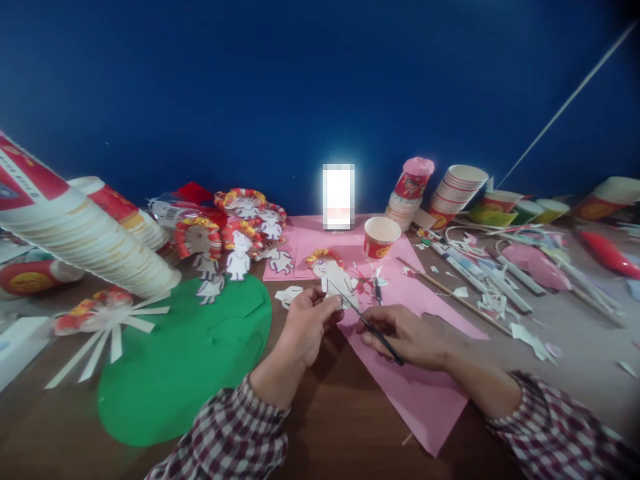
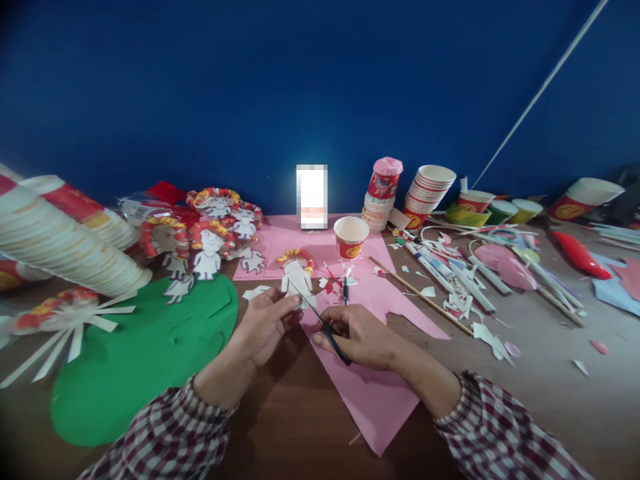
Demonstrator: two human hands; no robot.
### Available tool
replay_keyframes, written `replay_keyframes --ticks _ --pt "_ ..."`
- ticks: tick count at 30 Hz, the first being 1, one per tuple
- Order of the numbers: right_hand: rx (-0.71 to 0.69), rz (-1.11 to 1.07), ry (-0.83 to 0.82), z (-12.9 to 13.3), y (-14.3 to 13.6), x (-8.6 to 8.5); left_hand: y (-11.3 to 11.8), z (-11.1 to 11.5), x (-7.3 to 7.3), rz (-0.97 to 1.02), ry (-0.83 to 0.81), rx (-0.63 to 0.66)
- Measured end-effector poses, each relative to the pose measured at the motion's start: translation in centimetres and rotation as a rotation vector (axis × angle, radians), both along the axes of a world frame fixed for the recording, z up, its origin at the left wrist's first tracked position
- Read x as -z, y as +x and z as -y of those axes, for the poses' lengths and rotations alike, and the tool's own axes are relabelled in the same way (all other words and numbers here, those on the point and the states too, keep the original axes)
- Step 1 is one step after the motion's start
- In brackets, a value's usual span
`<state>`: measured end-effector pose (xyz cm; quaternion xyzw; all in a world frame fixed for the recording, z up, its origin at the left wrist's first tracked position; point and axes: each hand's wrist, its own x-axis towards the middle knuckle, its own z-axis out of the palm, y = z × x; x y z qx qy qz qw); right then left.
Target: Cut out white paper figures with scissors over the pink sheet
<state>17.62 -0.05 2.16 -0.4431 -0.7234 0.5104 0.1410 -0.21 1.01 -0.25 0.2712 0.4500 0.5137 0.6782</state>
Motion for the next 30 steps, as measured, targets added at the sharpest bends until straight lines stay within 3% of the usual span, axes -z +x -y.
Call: replay_keyframes --ticks 30 --pt "0.073 -0.102 -0.042 0.19 -0.17 0.67 0.05 0.19 -0.41 0.089 -0.044 -0.038"
